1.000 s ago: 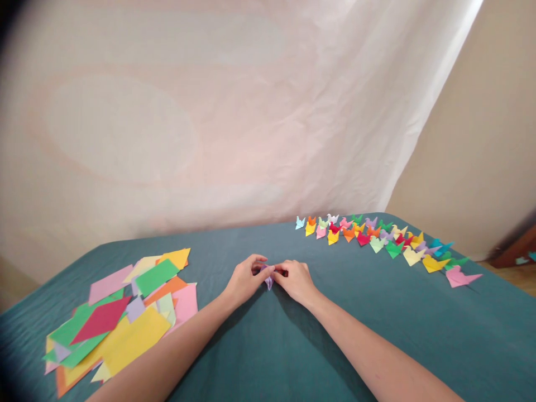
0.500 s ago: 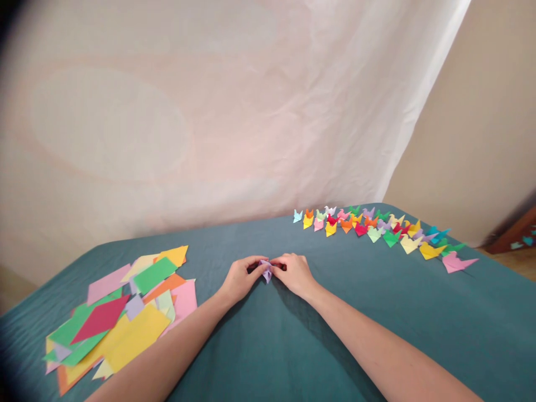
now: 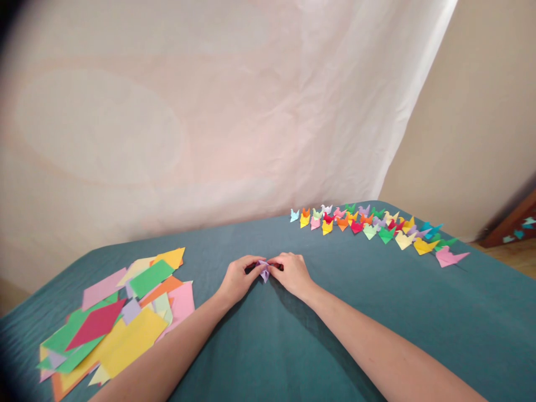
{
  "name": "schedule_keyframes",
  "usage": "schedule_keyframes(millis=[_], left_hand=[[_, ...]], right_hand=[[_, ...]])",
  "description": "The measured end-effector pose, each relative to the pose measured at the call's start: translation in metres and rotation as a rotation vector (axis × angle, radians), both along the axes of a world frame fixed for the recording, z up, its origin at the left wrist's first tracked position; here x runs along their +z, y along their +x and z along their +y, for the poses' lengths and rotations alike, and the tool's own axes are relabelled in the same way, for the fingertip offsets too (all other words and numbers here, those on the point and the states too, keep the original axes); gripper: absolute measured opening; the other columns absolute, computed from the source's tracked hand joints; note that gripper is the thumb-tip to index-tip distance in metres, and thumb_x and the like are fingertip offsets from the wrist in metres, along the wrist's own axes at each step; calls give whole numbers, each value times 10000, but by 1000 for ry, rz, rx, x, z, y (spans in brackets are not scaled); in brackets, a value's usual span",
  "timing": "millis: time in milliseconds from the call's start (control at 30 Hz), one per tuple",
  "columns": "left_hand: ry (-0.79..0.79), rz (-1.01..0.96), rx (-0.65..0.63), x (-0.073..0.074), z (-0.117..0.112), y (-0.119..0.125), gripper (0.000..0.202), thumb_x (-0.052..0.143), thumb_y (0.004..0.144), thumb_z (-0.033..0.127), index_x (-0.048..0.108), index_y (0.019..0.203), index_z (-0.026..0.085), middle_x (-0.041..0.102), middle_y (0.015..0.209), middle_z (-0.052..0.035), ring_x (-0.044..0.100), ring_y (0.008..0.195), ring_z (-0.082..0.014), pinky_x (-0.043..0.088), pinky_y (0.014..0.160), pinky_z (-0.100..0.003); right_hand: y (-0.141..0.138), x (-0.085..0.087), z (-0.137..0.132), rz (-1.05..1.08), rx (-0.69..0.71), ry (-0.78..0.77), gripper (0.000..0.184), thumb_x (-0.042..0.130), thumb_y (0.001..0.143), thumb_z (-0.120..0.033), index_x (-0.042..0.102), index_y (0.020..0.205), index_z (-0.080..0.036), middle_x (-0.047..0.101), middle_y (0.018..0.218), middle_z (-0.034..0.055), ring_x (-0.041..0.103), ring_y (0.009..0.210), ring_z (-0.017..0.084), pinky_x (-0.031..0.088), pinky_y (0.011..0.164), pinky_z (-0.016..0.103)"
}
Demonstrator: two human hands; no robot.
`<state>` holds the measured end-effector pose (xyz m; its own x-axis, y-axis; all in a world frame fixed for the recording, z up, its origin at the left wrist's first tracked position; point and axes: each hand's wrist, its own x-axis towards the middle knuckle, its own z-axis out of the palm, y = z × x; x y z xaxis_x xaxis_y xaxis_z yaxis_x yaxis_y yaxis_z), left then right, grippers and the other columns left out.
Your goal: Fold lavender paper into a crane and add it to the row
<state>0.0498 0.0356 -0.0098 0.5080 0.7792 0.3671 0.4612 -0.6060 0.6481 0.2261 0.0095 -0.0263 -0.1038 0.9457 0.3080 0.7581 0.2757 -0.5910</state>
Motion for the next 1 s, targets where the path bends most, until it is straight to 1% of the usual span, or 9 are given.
schedule_keyframes(millis=[500,700,1000], left_hand=[[23,-31,-9,-6,5,1,165,551,843,282,676,928,216,676,946,-20,610,876,-159,458,813,-263],[33,-58,-22,-4,5,2,201,556,837,239,660,1009,221,663,979,-29,603,890,-155,462,805,-256],[31,-98,-38,-2,5,2,168,540,848,237,679,935,201,672,924,-35,614,860,-157,469,802,-262]], right_hand=[[-2,1,-6,-79,-18,79,203,515,877,-352,709,924,-312,631,757,1,566,714,130,365,666,237],[-2,2,-6,-103,-21,82,212,507,883,-347,714,892,-305,624,745,0,565,699,125,365,657,231],[-3,3,-7,-98,-20,89,216,503,885,-347,714,900,-301,623,741,5,564,701,130,366,656,233]])
